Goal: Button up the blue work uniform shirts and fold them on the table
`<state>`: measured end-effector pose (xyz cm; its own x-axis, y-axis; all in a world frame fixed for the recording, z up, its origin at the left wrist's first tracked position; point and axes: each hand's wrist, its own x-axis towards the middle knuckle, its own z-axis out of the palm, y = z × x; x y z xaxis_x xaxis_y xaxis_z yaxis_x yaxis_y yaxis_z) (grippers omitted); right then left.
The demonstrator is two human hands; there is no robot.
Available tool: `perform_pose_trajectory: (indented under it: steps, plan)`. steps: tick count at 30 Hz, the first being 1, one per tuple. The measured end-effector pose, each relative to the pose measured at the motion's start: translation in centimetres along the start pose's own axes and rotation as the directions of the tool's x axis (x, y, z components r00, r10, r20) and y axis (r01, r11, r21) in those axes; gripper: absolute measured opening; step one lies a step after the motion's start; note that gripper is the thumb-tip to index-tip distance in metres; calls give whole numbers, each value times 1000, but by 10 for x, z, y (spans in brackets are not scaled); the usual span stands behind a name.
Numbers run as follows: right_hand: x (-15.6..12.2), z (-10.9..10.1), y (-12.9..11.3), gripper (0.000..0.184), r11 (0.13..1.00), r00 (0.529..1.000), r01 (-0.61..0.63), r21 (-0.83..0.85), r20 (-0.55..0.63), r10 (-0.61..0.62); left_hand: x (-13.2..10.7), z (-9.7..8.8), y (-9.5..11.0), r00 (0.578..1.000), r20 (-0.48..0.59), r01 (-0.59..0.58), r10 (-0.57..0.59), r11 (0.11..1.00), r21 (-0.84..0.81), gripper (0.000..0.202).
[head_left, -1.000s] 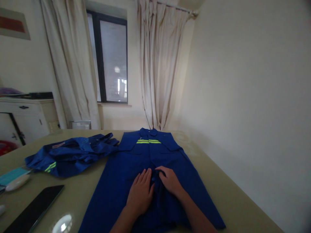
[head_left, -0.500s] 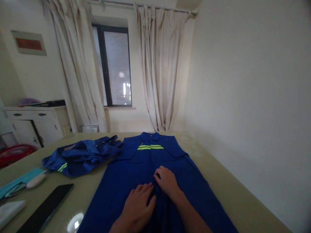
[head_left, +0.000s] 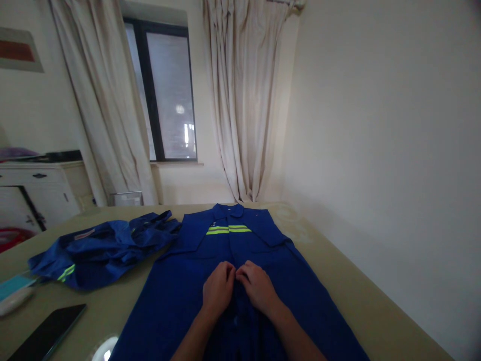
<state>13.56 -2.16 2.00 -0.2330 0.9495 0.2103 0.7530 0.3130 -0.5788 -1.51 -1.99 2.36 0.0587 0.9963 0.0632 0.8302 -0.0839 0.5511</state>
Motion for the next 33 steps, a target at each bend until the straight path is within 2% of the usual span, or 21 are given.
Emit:
perform_pose_trajectory:
  steps: [3,5,10,16,19,22,25,28,31,33]
  plan:
    - [2,-3,0,18,994,998,64,94,-1,-64,-1,4,-5,998,-54,-29,26,998,-64,25]
    - [4,-6,1,16,984,997,80,161,-24,-77,0,4,-6,998,-53,-28,21,989,-144,25]
    - [8,-7,6,10,972,996,30,233,-86,-10,6,2,-9,997,-39,-82,73,938,-338,24]
    - [9,-4,9,5,959,995,26,281,-98,2,12,5,-16,991,-48,-133,124,892,-432,24]
    - [9,-4,8,6,967,992,-6,255,-123,39,12,5,-16,983,-72,-181,167,913,-366,27]
    - [9,-4,10,4,972,989,-27,233,-135,60,5,2,-11,975,-74,-219,208,956,-194,30]
    - [9,-4,13,23,979,982,-22,204,-180,59,-7,-1,-2,963,-11,-270,270,963,13,32]
    - [4,-4,12,47,988,963,-92,120,-242,119,-20,-2,4,946,60,-323,318,940,110,41]
    - [-1,-7,0,54,979,964,-204,6,-174,202,-33,0,1,931,140,-358,337,917,174,50]
    - [-1,-10,-13,44,960,966,-254,-119,-86,245,-43,3,-4,906,207,-411,369,884,225,61]
